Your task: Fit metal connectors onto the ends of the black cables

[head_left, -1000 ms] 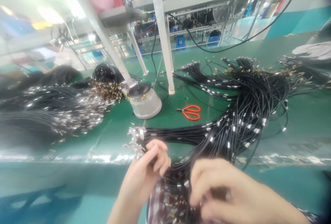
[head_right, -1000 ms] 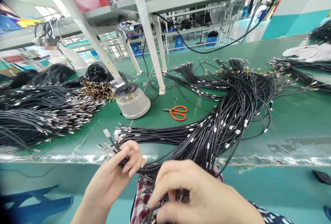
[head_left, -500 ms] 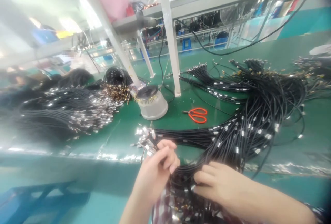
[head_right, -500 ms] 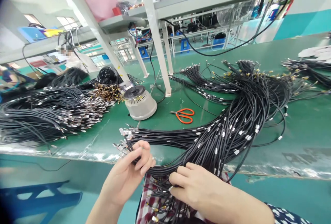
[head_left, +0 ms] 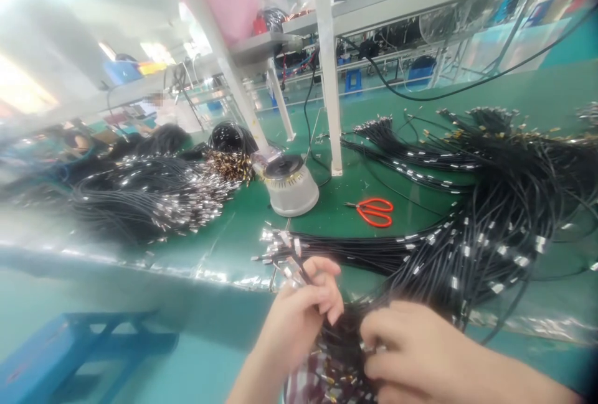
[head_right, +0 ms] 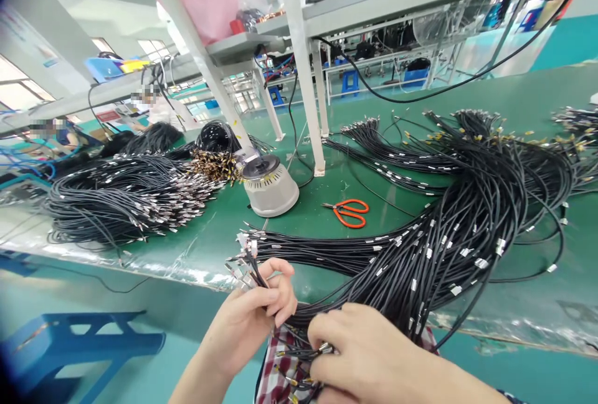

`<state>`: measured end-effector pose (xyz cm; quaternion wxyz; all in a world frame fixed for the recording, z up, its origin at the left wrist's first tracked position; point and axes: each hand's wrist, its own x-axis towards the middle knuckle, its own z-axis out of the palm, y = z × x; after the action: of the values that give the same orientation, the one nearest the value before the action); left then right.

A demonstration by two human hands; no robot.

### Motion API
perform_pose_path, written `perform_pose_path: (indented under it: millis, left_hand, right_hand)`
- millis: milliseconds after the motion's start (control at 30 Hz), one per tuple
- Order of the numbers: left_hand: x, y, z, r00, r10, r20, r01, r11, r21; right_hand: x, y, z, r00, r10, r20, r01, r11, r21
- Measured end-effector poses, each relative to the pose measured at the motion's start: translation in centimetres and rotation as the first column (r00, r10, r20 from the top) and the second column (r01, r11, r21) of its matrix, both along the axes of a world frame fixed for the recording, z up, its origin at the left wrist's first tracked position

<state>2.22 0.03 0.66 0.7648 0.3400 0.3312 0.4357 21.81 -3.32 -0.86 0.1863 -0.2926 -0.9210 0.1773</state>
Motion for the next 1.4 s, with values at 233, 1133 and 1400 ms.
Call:
perform_pose_path:
  millis: [233,1133,1400]
  left_hand:
    - [1.0,-1.6,-0.5,0.989,-0.078,-0.126,0.083,0.996,0.032]
    - [1.1,-1.3,-0.6,0.964,0.202,-0.173,-0.195,0.979,0.060]
    - [1.6,-1.1,-1.1,0.945,0.315,-0.083,-0.314,0.949,0.032]
  right_hand:
    - [-2.1,2.5,3.9,0.795,-0.412,-0.444,0.312,0.907,-0.282]
    - [-2.9,5.7,3.6,0.494,-0.678,-0.544,0.035,0.641,-0.767]
    - [-0.8,5.0,2.9,0.672,-0.600,-0.435,0.072,0.636,-0.768]
